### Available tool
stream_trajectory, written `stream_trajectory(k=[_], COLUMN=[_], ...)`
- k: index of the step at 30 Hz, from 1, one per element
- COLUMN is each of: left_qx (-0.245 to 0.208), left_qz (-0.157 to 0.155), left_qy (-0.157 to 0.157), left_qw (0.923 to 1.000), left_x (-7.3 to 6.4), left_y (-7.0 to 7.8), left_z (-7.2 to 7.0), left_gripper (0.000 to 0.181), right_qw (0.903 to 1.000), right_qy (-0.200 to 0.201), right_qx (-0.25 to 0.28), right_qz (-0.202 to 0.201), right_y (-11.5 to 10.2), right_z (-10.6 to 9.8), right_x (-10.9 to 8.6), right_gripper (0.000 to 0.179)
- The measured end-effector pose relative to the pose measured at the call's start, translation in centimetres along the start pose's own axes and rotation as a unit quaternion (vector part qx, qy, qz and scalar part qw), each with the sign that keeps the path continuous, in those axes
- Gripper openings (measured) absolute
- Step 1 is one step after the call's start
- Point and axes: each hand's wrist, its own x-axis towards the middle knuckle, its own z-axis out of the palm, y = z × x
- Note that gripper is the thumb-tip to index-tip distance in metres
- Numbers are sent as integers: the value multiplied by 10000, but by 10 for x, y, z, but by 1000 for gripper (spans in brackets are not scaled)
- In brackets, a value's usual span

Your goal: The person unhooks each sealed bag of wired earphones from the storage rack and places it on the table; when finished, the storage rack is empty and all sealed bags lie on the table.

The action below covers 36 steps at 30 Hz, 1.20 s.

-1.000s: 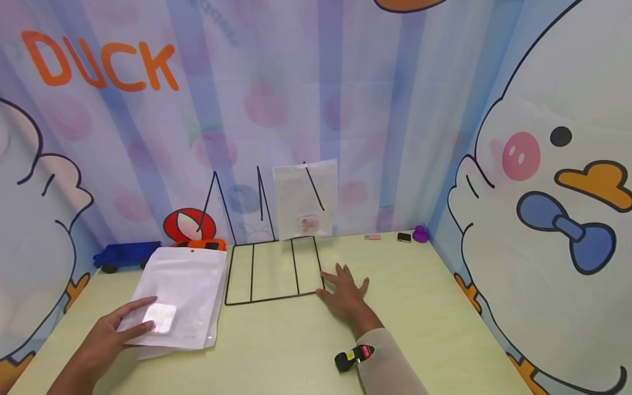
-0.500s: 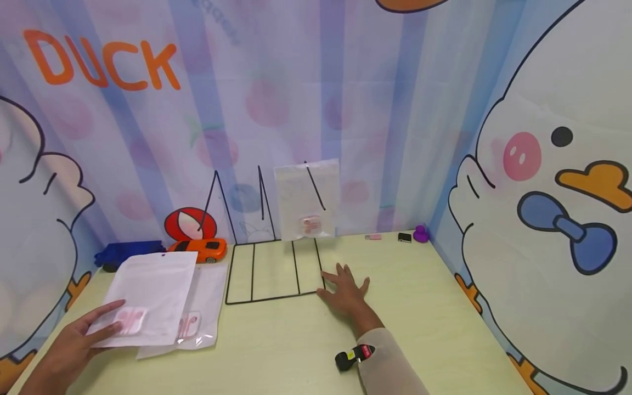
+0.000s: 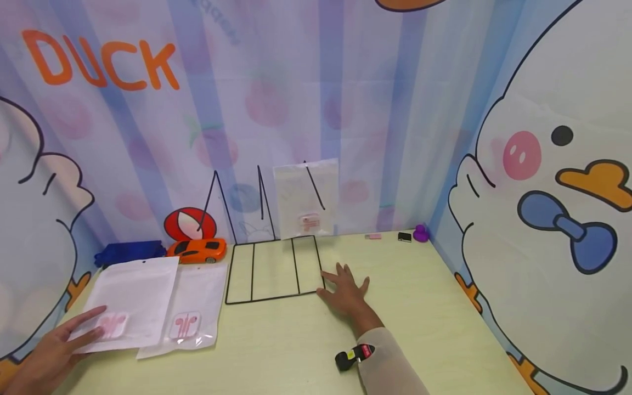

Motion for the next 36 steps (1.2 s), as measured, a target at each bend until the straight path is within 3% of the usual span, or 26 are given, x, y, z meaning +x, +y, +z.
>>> stream_trajectory(k=[5, 12, 19, 27, 36], left_qx=[-111, 298, -26, 164, 1198], left_qz=[-86, -126, 56, -31, -182], left_qy=[-174, -126, -146, -145, -332], left_qw=[9998, 9994, 9999, 9998, 9921], left_x=[3, 6, 6, 10, 19], left_y=[-7, -17, -22, -27, -22], left_z=[-8, -22, -26, -28, -38], left_gripper=[113, 121, 106, 114, 124], right_qw=[10000, 10000, 10000, 10000, 9999], right_qy=[-13, -27, 31, -25, -44], right_qx=[-39, -11, -40, -61, -102], right_qz=[14, 27, -17, 35, 56], right_y=[0, -1, -1, -2, 0], right_z=[0, 0, -1, 0, 0], right_x=[1, 1, 2, 1, 1], right_gripper=[55, 55, 55, 55, 55])
